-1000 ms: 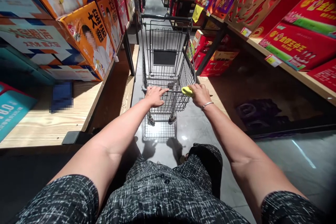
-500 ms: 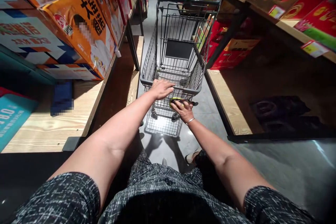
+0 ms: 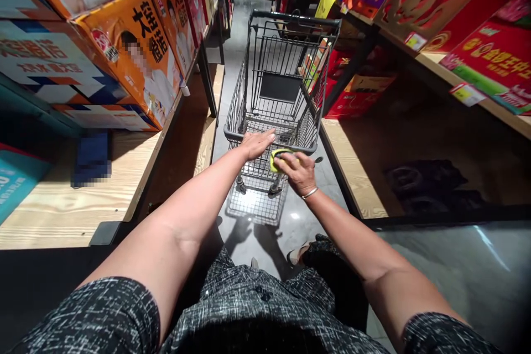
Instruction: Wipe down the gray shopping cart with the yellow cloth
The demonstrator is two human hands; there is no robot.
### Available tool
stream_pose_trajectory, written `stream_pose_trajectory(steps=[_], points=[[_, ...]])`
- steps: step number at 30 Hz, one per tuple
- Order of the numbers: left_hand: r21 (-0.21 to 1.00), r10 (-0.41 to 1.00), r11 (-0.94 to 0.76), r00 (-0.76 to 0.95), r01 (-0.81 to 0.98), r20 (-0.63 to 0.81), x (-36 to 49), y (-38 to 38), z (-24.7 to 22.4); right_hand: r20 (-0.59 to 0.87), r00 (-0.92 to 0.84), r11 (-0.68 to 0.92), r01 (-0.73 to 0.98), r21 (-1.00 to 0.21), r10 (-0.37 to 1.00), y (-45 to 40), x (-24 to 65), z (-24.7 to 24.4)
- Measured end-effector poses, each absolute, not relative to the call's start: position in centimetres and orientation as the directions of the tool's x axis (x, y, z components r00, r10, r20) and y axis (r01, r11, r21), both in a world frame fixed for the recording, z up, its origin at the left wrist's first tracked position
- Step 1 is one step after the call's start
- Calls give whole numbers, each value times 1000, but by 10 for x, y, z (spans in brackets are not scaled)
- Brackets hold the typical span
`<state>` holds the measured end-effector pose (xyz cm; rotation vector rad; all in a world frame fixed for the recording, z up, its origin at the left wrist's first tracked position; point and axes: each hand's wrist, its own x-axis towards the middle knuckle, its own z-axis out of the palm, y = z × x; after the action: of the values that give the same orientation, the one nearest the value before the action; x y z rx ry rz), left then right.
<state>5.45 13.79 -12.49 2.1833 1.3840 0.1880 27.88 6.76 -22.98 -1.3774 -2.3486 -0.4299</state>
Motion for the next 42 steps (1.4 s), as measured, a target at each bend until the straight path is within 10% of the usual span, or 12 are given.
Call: stream_pose_trajectory(steps=[5,15,24,42], points=[[565,870,-287,458,773,-183,54,136,-127,683,-208,303,953,-21,700,81,281,-184],[581,878,-278,448,765,-169,45,130,-120,570,-527,560,817,137,630,82,214,-211],[488,871,-329,459,808,-173,32,130,-120,562,-312,358,933,30,766,52,317,-185],[446,868,-370,474,815,-147,72,117,-123,351,-300,349,933,-86,887,52,260,-330]])
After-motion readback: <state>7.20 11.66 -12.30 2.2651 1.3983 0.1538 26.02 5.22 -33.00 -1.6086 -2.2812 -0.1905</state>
